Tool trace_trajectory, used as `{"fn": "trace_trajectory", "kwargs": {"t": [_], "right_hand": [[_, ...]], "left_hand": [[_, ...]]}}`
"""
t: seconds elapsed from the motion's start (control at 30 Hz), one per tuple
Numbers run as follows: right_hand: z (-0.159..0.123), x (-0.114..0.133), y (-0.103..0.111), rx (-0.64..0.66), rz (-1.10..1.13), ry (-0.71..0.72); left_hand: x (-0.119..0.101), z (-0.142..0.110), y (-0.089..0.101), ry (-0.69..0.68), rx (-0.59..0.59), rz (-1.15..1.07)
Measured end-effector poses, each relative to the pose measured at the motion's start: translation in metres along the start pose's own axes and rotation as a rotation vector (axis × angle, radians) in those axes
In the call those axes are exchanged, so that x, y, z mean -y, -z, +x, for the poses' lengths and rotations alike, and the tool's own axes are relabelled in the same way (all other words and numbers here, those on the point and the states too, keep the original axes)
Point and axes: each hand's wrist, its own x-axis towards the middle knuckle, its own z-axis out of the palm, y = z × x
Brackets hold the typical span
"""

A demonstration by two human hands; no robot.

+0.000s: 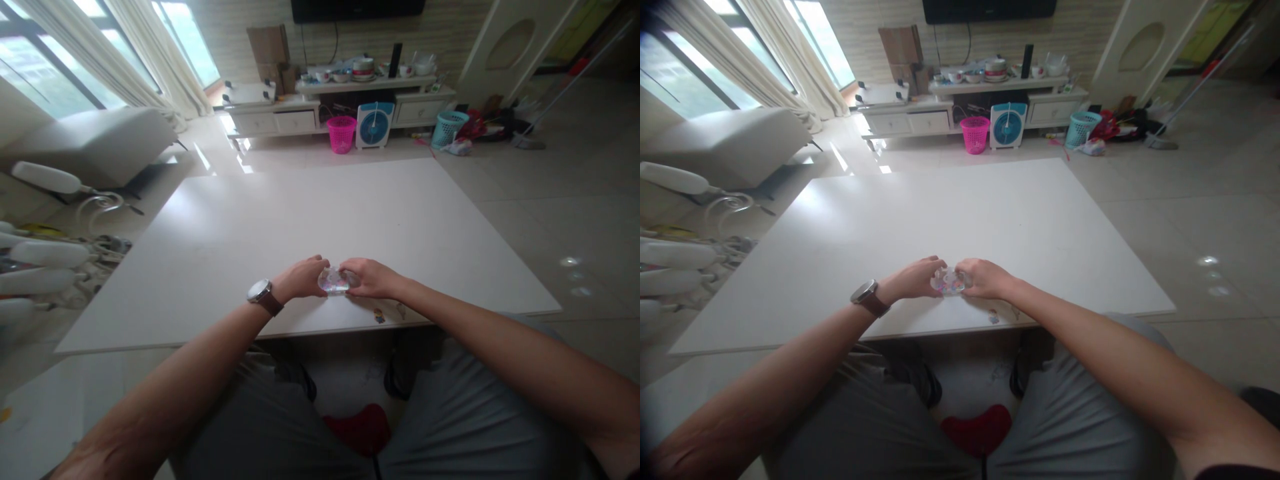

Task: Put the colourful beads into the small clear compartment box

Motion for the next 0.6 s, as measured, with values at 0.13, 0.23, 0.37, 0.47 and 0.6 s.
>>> {"fn": "trace_trajectory", "kwargs": {"t": [0.13, 0.23, 0.37, 0.47, 0.6], "right_hand": [[0.0005, -0.0015, -0.0011, 0.012, -0.016, 0.009], [0.0005, -0.0022, -0.0015, 0.017, -0.025, 0.002], [0.0005, -0.0030, -0.0021, 0.010, -0.025, -0.001], [0.0009, -0.0035, -0.0025, 0.011, -0.035, 0.001], [0.0009, -0.0037, -0.0025, 0.022, -0.039, 0.003]], "left_hand": [[-0.0006, -0.0001, 0.0004, 0.009, 0.007, 0.008], [-0.0009, -0.0004, 0.0002, 0.007, 0.005, 0.012], [-0.0011, -0.0002, -0.0002, 0.007, 0.007, 0.003], [-0.0021, -0.0001, 0.0007, 0.004, 0.010, -0.001], [-0.0031, -0.0005, 0.0025, 0.000, 0.010, 0.004]]}}
